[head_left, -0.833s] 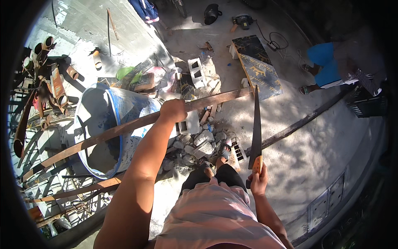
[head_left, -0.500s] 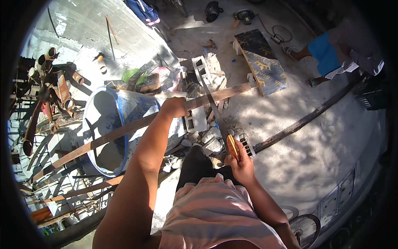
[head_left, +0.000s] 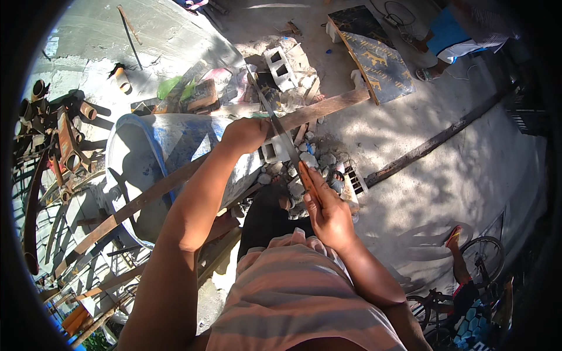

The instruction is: The person measures and marks a wooden frame using a tape measure and pencil, then uses a hand saw to cut a piece of wood. The person works in a cluttered outdoor area with construction materials and tools visible.

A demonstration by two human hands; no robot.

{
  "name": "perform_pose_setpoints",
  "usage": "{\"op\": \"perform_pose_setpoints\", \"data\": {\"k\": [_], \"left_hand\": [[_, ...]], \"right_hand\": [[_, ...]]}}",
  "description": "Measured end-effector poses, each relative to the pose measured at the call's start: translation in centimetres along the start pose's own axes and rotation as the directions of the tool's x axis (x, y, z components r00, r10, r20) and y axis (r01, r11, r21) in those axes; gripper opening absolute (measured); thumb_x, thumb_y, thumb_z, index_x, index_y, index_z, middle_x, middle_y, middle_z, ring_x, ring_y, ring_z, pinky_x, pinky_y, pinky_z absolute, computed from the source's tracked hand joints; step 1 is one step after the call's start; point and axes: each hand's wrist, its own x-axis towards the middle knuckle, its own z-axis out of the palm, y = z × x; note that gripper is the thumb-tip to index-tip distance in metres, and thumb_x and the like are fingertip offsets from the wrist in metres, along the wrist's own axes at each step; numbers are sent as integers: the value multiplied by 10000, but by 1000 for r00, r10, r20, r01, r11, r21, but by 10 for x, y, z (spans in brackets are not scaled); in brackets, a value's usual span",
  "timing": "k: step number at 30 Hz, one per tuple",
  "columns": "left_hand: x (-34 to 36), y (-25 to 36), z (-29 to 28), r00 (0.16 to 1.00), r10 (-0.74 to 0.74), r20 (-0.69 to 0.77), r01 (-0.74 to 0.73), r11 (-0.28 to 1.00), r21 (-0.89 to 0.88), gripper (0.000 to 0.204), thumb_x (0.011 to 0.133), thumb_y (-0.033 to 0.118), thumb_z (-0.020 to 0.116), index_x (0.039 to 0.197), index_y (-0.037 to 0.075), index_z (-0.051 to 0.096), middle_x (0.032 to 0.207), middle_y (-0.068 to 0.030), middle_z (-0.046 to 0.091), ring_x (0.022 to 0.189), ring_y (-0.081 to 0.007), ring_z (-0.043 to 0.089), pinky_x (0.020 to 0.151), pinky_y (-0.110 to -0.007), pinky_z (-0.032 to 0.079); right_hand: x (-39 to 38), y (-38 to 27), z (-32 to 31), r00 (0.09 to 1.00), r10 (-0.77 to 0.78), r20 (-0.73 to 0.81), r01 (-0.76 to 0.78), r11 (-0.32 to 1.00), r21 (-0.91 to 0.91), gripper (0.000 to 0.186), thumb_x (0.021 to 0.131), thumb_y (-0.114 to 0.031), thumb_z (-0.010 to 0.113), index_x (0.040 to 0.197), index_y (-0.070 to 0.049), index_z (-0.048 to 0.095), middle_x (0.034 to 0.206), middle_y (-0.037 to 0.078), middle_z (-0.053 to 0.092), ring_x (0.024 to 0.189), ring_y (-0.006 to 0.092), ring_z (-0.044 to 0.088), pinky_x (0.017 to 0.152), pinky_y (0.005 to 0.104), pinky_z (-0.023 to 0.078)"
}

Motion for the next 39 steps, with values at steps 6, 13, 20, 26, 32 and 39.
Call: {"op": "perform_pose_setpoints", "data": {"k": [6,13,20,26,32,39], "left_hand": [[-7,7,9,994,-20,-112,23,999,29,685,1123,455,333,861,9,782,911,-256,769,920,-438,753,883,-542,592],[-13,11,3,994,-22,-107,24,1000,17,674,1123,434,338,839,14,783,880,-248,765,878,-444,749,864,-547,593],[-15,12,1,994,-62,-89,68,995,74,664,1109,434,349,853,9,790,920,-247,770,917,-442,750,896,-540,588],[-16,13,3,992,-79,-99,86,994,71,657,1109,439,352,883,11,797,925,-242,773,933,-441,750,909,-535,586],[-12,14,5,994,-83,-72,87,995,47,663,1108,444,356,867,10,795,909,-238,772,928,-432,754,900,-531,590],[-11,13,6,993,-37,-115,48,994,98,655,1107,436,349,887,8,794,928,-234,777,935,-432,753,910,-530,587]], "right_hand": [[2,-9,8,999,32,-14,-32,997,-73,524,1026,-94,670,1536,-54,551,1205,284,735,1011,430,767,836,457,611],[0,1,24,992,-74,-101,68,995,-67,639,980,-111,709,1585,-162,513,893,206,723,754,412,720,673,511,582],[3,9,20,991,-112,-76,105,990,-96,629,978,-112,697,1582,-160,525,799,193,700,703,393,717,619,504,580],[8,2,19,988,-134,-82,127,988,-85,662,960,-98,683,1595,-177,512,819,196,714,711,399,727,623,512,581],[2,12,22,989,-125,-84,121,991,-54,685,945,-79,674,1600,-198,512,847,193,726,715,395,732,639,508,587],[24,12,30,983,-149,-106,139,986,-97,662,963,-101,678,1596,-200,513,860,198,732,733,402,737,659,510,591]]}}
